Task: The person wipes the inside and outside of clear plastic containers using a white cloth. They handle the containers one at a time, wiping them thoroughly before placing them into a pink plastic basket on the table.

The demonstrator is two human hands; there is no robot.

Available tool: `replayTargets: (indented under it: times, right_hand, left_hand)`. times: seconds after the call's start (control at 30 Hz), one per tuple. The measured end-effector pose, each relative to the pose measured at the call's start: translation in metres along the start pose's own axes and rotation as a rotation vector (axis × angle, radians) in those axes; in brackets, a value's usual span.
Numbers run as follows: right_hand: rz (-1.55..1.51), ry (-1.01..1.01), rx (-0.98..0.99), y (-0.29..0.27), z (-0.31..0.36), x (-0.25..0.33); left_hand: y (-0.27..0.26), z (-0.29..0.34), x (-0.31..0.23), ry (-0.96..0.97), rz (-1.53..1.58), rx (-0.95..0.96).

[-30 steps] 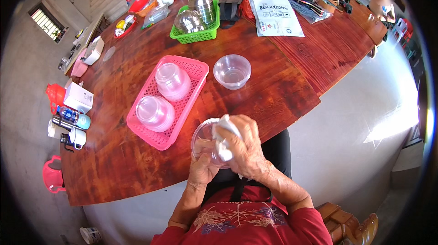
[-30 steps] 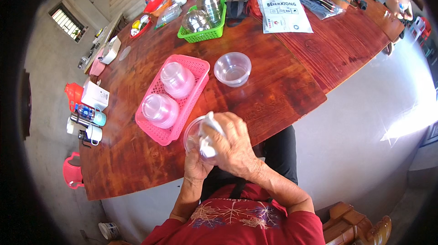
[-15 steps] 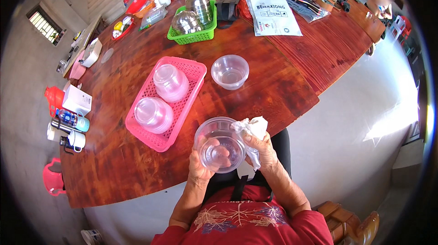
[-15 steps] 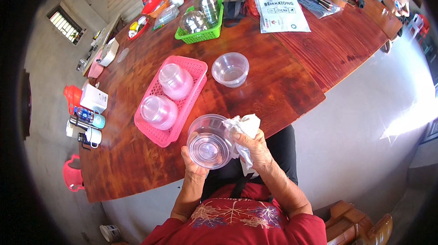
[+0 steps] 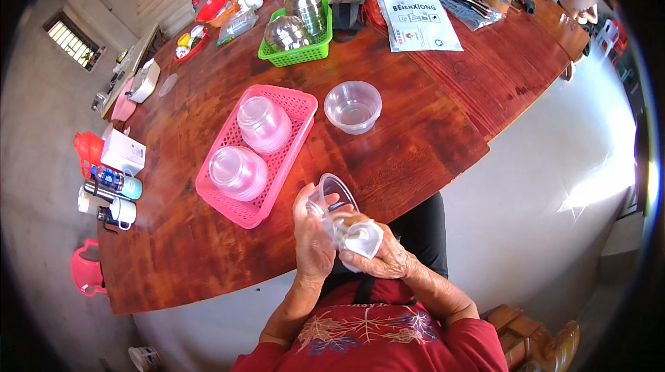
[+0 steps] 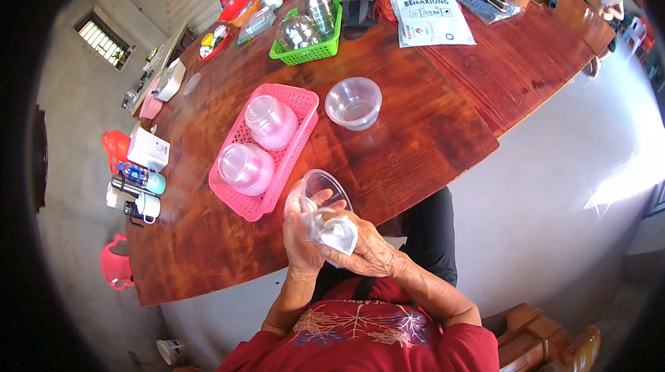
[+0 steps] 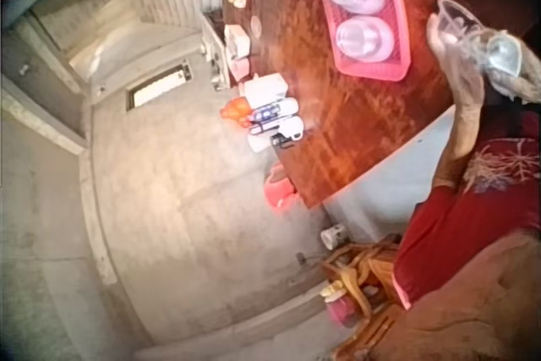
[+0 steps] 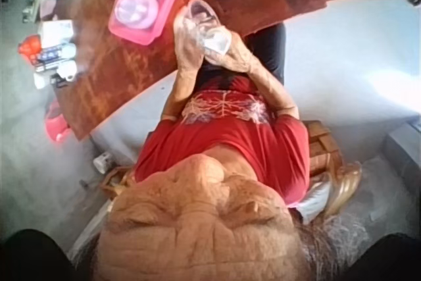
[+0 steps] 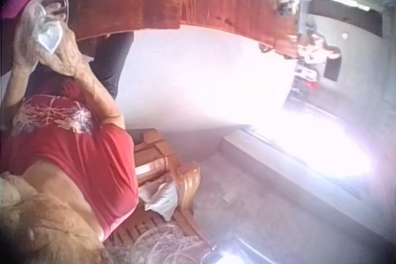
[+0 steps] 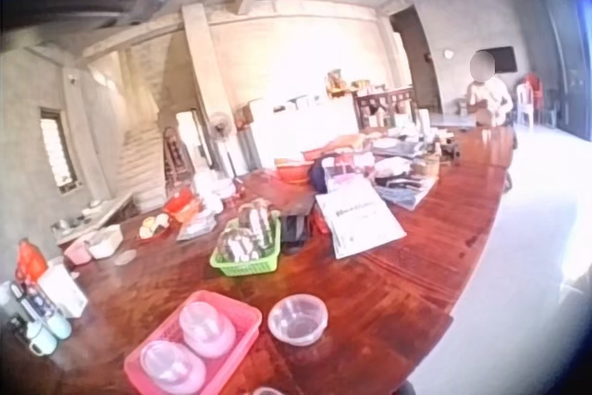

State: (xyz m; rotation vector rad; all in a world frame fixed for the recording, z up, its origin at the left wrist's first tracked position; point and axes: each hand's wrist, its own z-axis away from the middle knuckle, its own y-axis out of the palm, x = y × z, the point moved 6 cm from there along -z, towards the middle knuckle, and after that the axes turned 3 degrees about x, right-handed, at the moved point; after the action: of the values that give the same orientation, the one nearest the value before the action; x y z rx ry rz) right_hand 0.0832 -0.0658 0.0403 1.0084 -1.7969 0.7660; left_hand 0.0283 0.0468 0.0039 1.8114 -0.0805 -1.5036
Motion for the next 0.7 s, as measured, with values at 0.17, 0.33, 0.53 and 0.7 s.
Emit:
replayTargets:
  times: [0.17,0.33,0.53,0.7]
  right_hand:
    - [0.32,-0.271,0.293,-0.003,0.0,0.011]
    - [0.78,-0.099,-0.049,-0.025,-0.009,0.016]
    - [0.9,-0.26,-0.186,-0.02,-0.024,0.022]
    - [0.947,-0.104,-0.022,-0.005,-0.019,0.001]
  left_hand:
    - [0.006,0.002,0.0,-0.089,0.234,0.157]
    - [0.0,-0.001,0.003,-0.267,0.38,0.143]
    - [0.021,0.004,0.006,-0.352,0.537,0.148]
    - [0.004,-0.004,0.01,-0.25,0.327,0.081]
